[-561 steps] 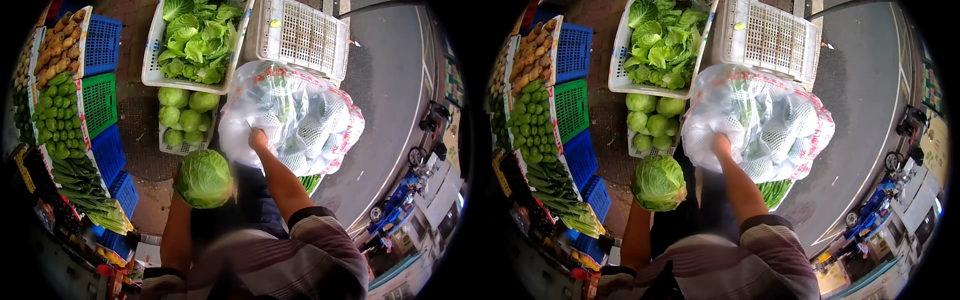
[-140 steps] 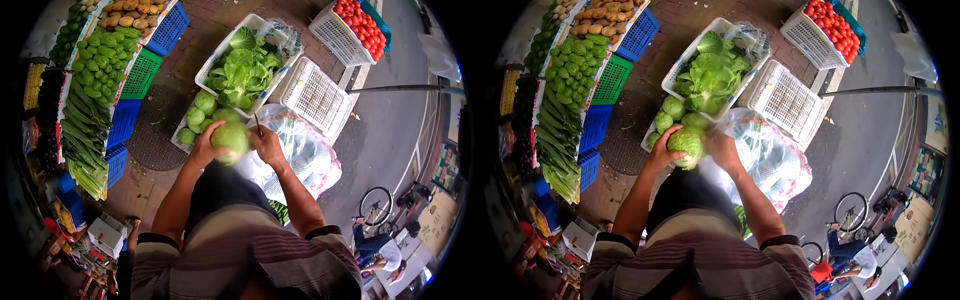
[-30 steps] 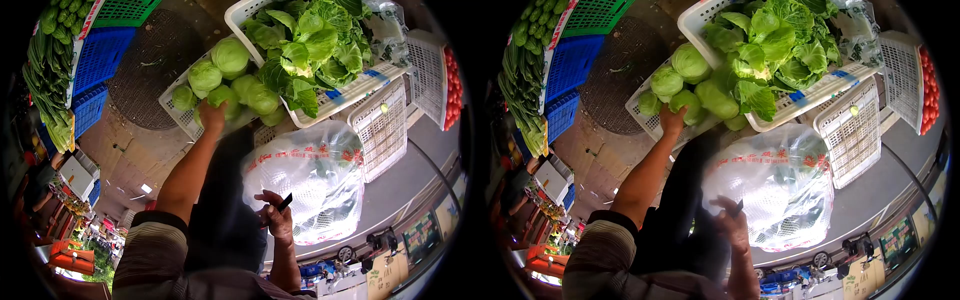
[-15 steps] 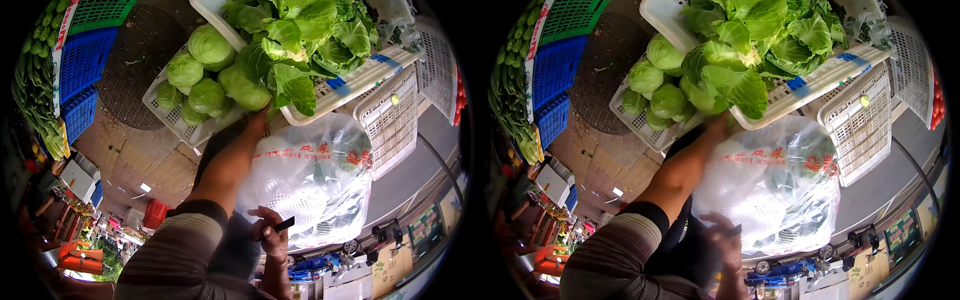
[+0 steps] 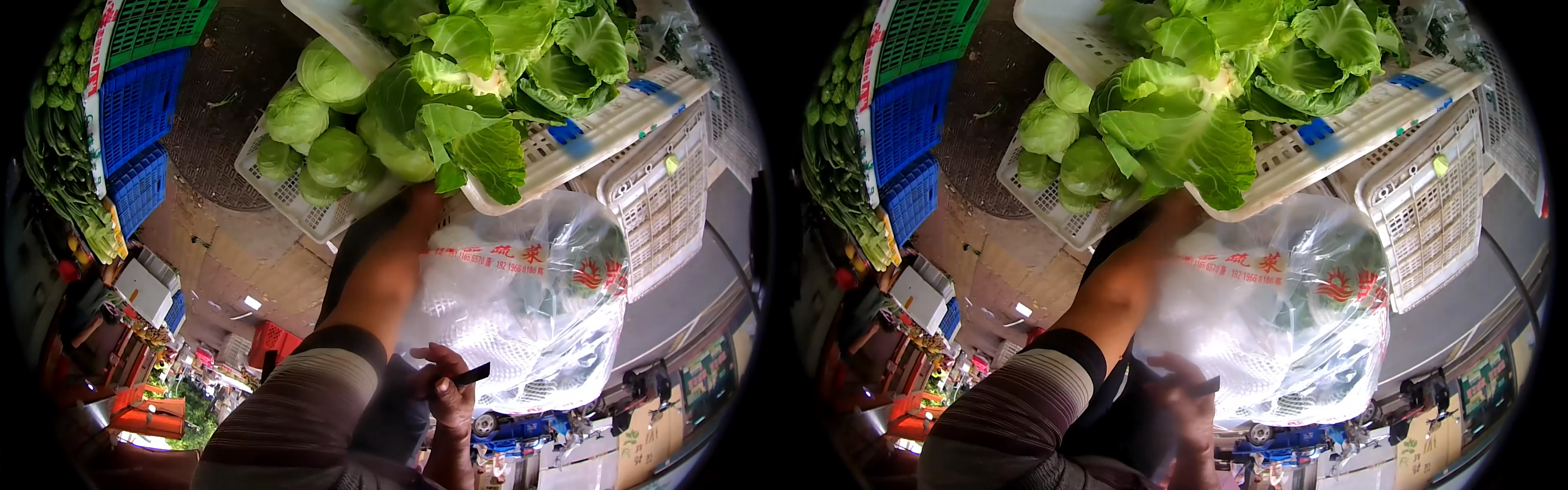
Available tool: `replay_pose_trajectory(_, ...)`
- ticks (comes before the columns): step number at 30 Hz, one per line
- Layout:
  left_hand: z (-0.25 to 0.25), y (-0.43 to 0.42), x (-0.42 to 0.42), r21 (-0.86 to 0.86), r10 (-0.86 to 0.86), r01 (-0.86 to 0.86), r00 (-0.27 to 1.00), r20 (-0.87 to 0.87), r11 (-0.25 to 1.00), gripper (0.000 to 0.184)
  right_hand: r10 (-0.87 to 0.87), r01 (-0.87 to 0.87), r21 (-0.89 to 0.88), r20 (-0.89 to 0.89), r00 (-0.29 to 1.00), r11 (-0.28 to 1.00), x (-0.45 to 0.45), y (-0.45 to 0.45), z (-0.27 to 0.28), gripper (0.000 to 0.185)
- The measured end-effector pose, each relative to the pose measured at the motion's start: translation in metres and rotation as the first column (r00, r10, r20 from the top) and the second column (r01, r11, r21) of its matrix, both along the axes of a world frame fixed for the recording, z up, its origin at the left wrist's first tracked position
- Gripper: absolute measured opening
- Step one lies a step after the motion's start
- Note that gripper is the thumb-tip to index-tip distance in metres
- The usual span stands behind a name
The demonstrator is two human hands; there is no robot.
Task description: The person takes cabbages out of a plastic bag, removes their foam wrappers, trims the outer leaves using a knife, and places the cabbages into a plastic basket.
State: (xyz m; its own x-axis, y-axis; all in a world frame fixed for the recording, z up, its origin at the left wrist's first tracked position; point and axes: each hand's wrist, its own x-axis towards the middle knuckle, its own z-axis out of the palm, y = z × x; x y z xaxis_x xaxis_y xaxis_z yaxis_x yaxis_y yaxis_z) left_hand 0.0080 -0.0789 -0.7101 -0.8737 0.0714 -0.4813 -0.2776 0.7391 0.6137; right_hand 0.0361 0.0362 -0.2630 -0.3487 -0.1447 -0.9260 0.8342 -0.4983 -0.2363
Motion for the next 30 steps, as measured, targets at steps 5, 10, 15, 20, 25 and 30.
replay_pose_trajectory(5,0.008,0.002,-0.003,0.030,0.110,-0.110,0.994,0.008,0.993,0.081,-0.013,0.013,0.016,-0.013,1.000,1.000,0.003,0.004,-0.003,0.072)
replay_pose_trajectory(10,0.010,0.003,-0.007,0.096,0.220,-0.219,0.976,0.003,0.971,0.077,0.017,-0.017,0.023,-0.038,0.999,1.000,0.002,0.007,-0.005,0.072)
replay_pose_trajectory(15,0.015,0.004,-0.004,0.269,0.398,-0.392,0.917,0.035,0.880,0.074,0.037,-0.036,0.029,-0.049,0.998,0.999,0.002,0.007,-0.005,0.071)
replay_pose_trajectory(20,0.004,0.000,0.012,0.412,0.520,-0.545,0.835,0.182,0.730,0.073,0.028,-0.026,0.061,-0.037,0.999,0.998,0.007,0.008,0.002,0.072)
replay_pose_trajectory(25,0.019,-0.003,0.018,0.408,0.586,-0.582,0.799,0.130,0.703,0.058,0.063,-0.059,0.046,-0.085,0.994,0.997,0.022,0.004,0.003,0.073)
replay_pose_trajectory(30,0.058,-0.009,-0.038,0.084,0.522,-0.975,0.181,0.833,0.204,0.066,0.046,-0.041,0.057,-0.082,0.996,0.998,0.023,-0.004,0.003,0.073)
